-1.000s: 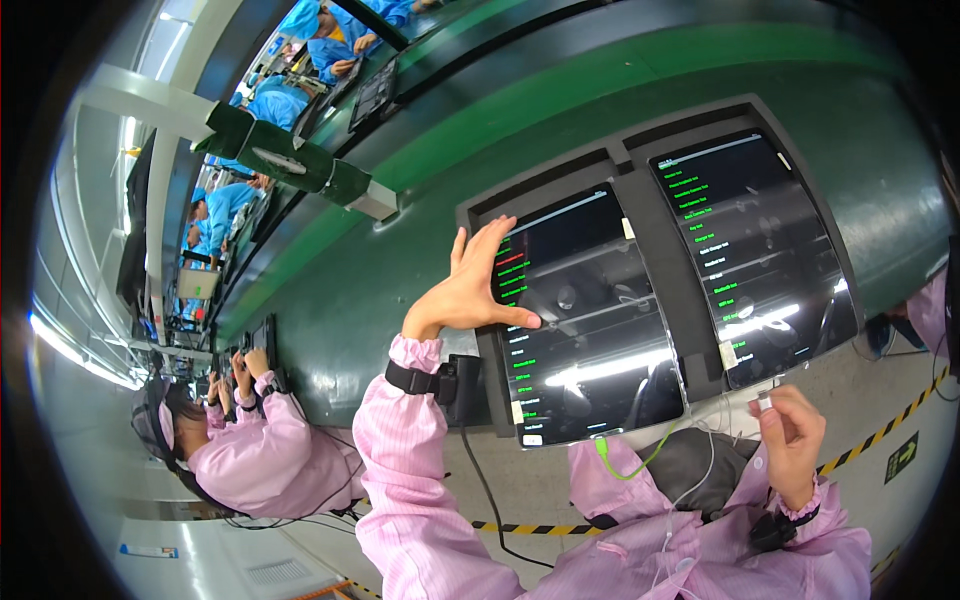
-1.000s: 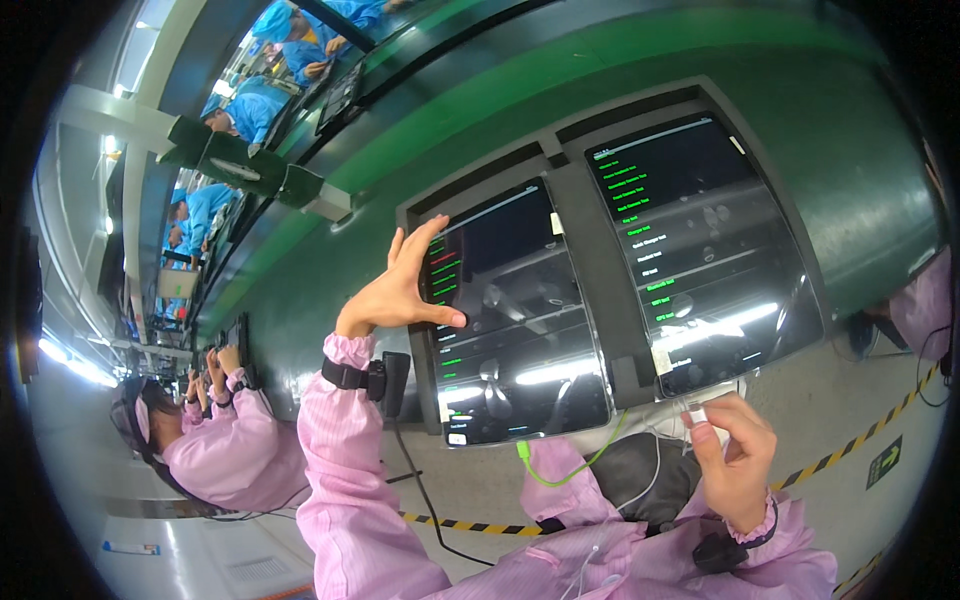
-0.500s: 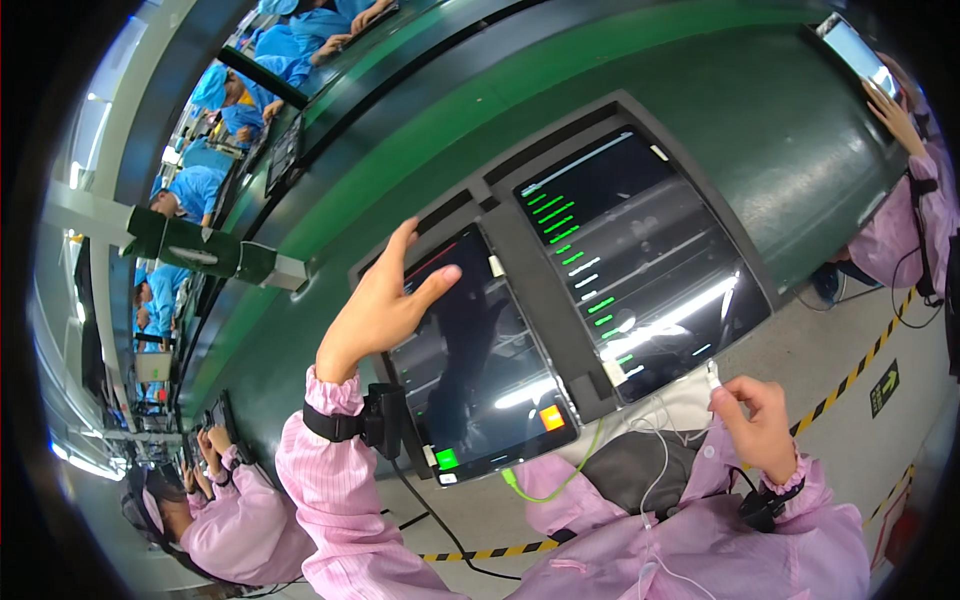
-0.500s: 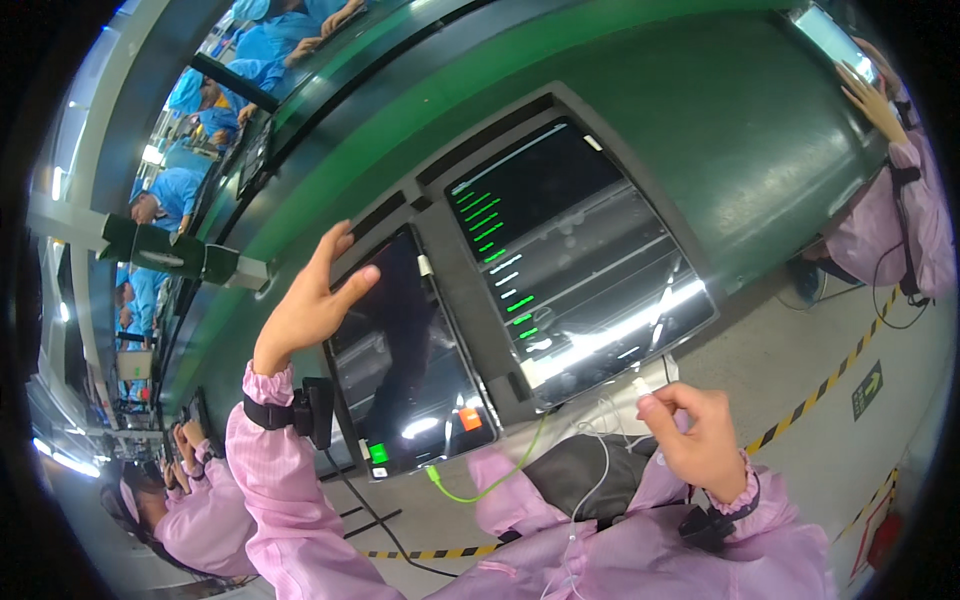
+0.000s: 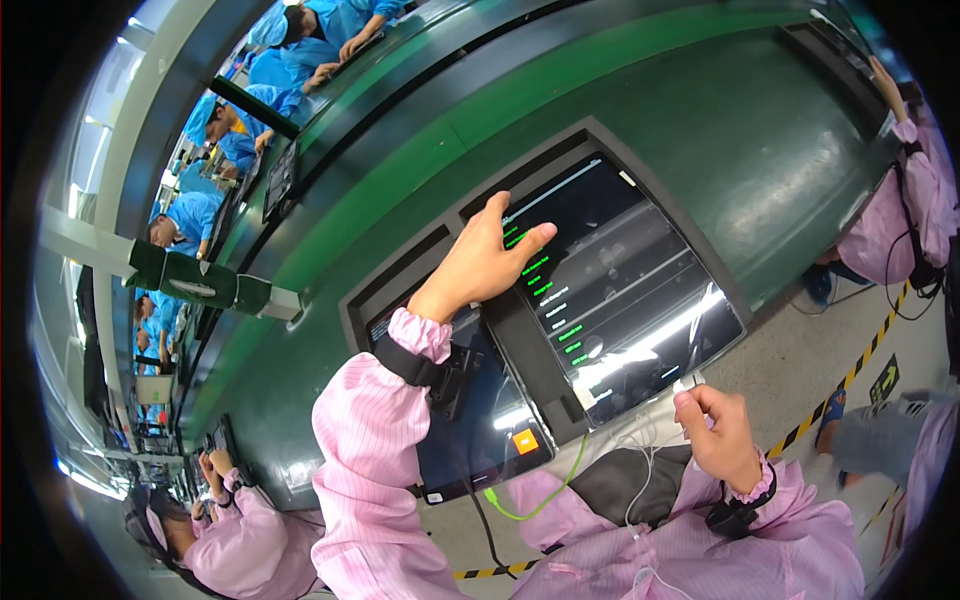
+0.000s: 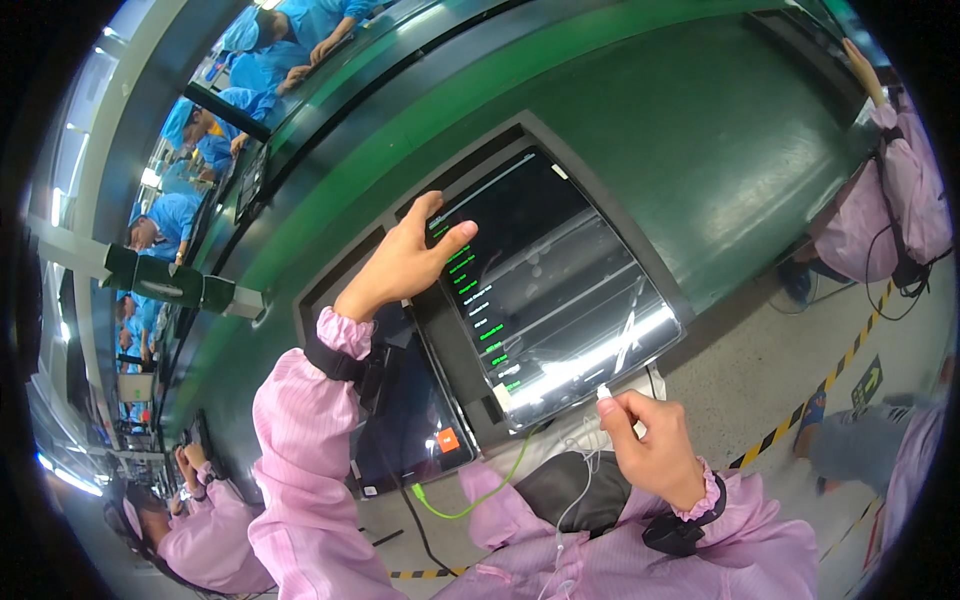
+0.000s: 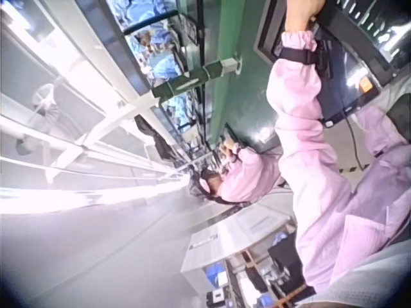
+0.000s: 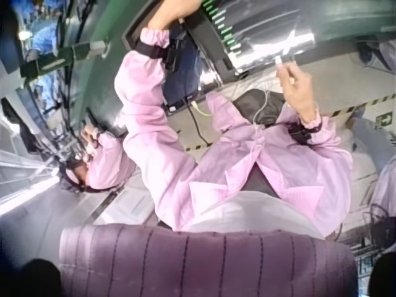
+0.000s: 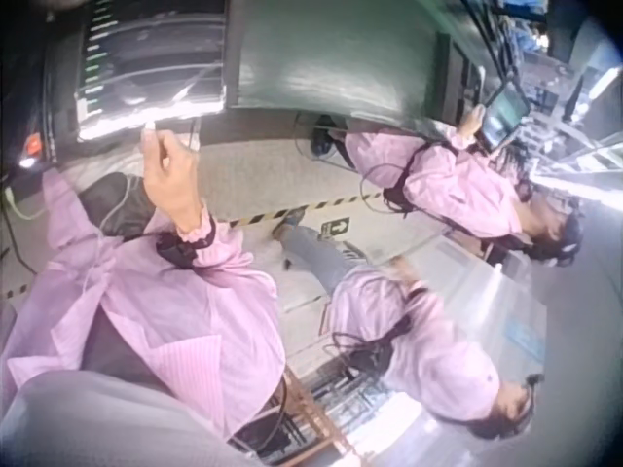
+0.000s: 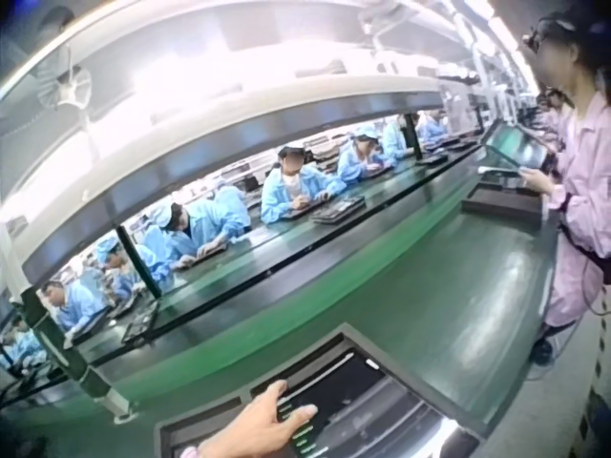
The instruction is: Interacting with and testing tablet screens on an industrial assembly line.
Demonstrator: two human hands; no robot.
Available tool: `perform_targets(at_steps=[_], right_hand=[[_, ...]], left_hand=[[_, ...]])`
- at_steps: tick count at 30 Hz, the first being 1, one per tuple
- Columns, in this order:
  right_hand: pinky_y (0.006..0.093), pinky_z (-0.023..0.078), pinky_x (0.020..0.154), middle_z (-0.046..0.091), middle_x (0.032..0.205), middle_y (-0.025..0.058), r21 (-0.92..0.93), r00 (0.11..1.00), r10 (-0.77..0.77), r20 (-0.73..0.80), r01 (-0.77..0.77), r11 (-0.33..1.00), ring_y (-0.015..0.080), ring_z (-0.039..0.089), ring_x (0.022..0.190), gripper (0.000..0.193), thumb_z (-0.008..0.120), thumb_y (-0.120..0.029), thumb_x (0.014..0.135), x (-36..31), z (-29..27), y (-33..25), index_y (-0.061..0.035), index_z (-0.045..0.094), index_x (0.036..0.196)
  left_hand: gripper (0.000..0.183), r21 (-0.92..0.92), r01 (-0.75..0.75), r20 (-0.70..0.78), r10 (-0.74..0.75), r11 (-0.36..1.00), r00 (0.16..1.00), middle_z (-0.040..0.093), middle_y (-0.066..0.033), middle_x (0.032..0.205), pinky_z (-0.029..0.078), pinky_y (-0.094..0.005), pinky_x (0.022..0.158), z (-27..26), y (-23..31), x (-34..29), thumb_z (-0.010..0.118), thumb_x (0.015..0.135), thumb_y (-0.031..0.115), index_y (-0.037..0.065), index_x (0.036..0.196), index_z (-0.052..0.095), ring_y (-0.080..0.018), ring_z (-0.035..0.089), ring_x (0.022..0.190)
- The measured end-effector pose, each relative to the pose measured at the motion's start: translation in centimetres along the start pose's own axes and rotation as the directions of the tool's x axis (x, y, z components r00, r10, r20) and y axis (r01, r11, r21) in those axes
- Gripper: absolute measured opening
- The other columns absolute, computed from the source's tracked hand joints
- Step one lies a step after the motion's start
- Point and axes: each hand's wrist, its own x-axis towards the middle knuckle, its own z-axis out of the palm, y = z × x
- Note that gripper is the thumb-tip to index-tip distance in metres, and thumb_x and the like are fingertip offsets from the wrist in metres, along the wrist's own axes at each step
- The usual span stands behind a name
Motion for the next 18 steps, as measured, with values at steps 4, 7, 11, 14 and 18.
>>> perform_targets(at_steps=[4,7,11,14,18], right_hand=[[0.0242,0.033,0.044,0.054,0.053,0.0062,0.027,1.000,-0.004,0.017,0.004,1.000,0.0060,0.045,0.049,0.024,0.056,-0.015,0.086,0.2,-0.3,-0.4,0.0038,0.060,0.072],[0.0239,0.030,0.044,0.049,0.052,0.0025,0.066,0.996,0.062,0.066,-0.066,0.996,0.0049,0.041,0.049,0.028,0.056,-0.017,0.088,0.7,-0.6,-0.7,0.0036,0.059,0.069],[0.0232,0.029,0.046,0.045,0.053,-0.0012,0.090,0.994,0.107,0.032,-0.109,0.990,0.0038,0.038,0.051,0.031,0.054,-0.019,0.090,0.5,-0.2,-0.5,0.0033,0.057,0.068],[0.0221,0.032,0.046,0.049,0.055,0.0001,0.111,0.995,0.085,0.056,-0.090,0.990,0.0035,0.042,0.052,0.030,0.054,-0.019,0.090,0.6,-0.4,-0.1,0.0033,0.058,0.070],[0.0215,0.037,0.049,0.053,0.057,0.0013,0.073,0.977,0.135,0.162,-0.149,0.986,0.0043,0.047,0.054,0.024,0.055,-0.016,0.089,1.0,-1.5,-0.9,0.0026,0.062,0.076]], left_hand=[[0.091,0.055,-0.007,0.030,0.005,0.998,1.000,0.039,-0.0314,0.131,0.032,-0.0410,0.102,0.2,-0.2,0.0,0.057,0.078,0.060,-0.008,0.132,0.030,-0.0388,0.040,0.123],[0.092,0.090,-0.046,0.066,0.040,0.995,0.997,0.039,-0.0311,0.130,0.032,-0.0413,0.102,0.0,-0.2,-0.1,0.060,0.077,0.059,-0.008,0.133,0.029,-0.0388,0.039,0.123],[0.097,0.120,-0.040,0.091,0.029,0.992,0.995,0.037,-0.0309,0.132,0.031,-0.0411,0.103,0.2,0.4,-0.3,0.065,0.072,0.058,-0.007,0.134,0.027,-0.0382,0.036,0.125],[0.101,0.135,-0.056,0.112,0.042,0.989,0.993,0.035,-0.0311,0.133,0.030,-0.0408,0.104,0.0,0.5,-0.4,0.067,0.070,0.058,-0.007,0.135,0.025,-0.0385,0.035,0.126],[0.105,0.088,-0.121,0.153,0.107,0.989,0.982,0.032,-0.0312,0.135,0.029,-0.0403,0.104,-0.4,-0.5,0.0,0.069,0.068,0.057,-0.008,0.136,0.022,-0.0384,0.033,0.127]])
